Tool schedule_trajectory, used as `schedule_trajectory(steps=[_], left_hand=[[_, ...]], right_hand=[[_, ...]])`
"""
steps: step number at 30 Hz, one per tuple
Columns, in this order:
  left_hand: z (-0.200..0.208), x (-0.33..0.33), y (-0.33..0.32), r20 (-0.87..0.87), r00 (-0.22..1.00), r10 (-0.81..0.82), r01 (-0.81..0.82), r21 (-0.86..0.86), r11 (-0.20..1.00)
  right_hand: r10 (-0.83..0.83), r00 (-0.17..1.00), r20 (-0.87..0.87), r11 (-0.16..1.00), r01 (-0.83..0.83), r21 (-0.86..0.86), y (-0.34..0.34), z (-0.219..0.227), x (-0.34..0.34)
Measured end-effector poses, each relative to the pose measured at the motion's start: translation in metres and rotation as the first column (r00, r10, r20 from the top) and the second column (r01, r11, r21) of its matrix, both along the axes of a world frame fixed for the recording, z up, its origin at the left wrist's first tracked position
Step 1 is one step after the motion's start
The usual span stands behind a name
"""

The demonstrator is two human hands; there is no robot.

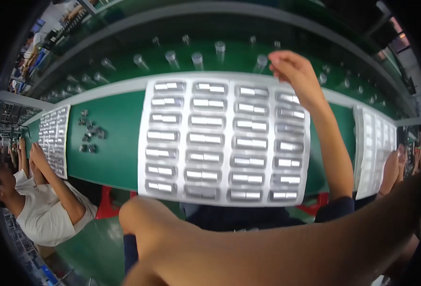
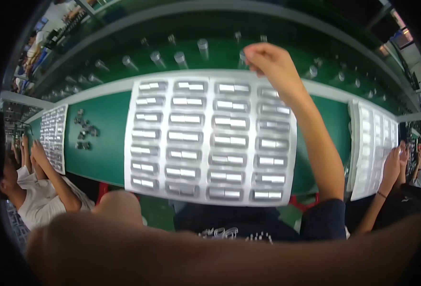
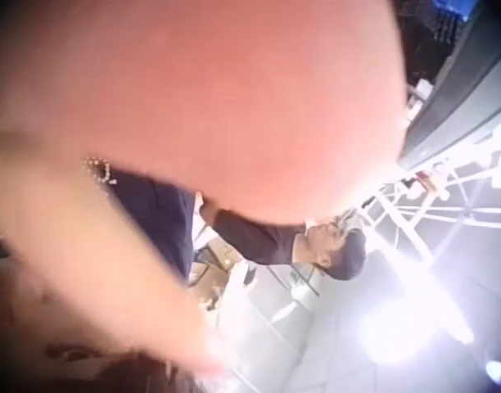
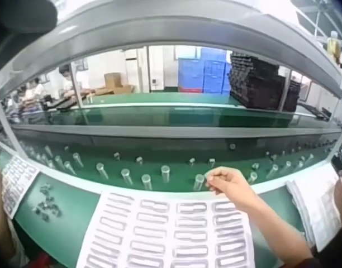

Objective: The person assembles small cylindrical metal components by hand and places them into a plastic tray on an assembly line.

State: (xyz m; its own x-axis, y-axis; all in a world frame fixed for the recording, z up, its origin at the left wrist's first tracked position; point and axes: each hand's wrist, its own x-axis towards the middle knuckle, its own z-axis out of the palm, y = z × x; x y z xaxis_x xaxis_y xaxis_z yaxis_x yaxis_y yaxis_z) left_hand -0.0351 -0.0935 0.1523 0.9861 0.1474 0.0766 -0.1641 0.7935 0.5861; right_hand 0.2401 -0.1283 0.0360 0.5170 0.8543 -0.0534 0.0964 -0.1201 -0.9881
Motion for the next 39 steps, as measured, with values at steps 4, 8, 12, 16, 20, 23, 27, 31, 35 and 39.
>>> schedule_trajectory(steps=[4, 8, 12, 16, 20, 23, 27, 31, 35, 39], left_hand=[[-0.015, 0.009, 0.004, 0.007, 1.000, -0.026, 0.027, -0.122, 0.992], [-0.012, 0.003, -0.008, 0.098, 0.995, -0.027, 0.042, -0.158, 0.986], [-0.022, 0.003, -0.023, 0.176, 0.984, -0.008, 0.050, -0.236, 0.970], [-0.022, -0.022, -0.021, 0.264, 0.964, 0.013, 0.066, -0.289, 0.955], [-0.011, -0.038, -0.001, 0.333, 0.942, 0.049, 0.044, -0.267, 0.963], [-0.015, -0.007, -0.017, 0.414, 0.907, 0.078, 0.062, -0.314, 0.947], [-0.010, -0.008, 0.013, 0.395, 0.910, 0.124, 0.003, -0.304, 0.953], [-0.025, -0.004, 0.031, 0.024, 0.960, 0.280, -0.228, 0.646, 0.728], [-0.080, 0.026, 0.036, -0.125, 0.973, 0.192, 0.146, 0.984, -0.102], [-0.125, 0.036, 0.030, 0.037, 0.998, 0.053, -0.005, 0.867, -0.498]], right_hand=[[0.043, 0.999, 0.007, 0.999, -0.043, 0.003, 0.003, -0.010, -0.014], [0.073, 0.997, -0.031, 0.997, -0.073, 0.012, 0.004, -0.010, -0.010], [0.011, 1.000, -0.019, 1.000, -0.011, 0.012, 0.006, -0.012, -0.009], [0.055, 0.998, -0.043, 0.998, -0.054, 0.021, 0.001, -0.009, -0.008], [0.047, 0.995, -0.084, 0.999, -0.047, 0.002, 0.007, -0.011, -0.018], [0.032, 0.994, -0.105, 0.999, -0.031, 0.010, 0.006, -0.011, -0.011], [-0.109, 0.989, -0.104, 0.993, 0.113, 0.029, 0.009, -0.002, 0.018], [-0.145, 0.849, 0.508, 0.988, 0.156, 0.020, 0.060, -0.009, 0.066], [0.258, 0.400, 0.879, 0.959, 0.006, -0.284, 0.095, -0.049, 0.105], [0.515, 0.423, 0.745, 0.846, -0.108, -0.523, 0.105, -0.044, 0.102]])
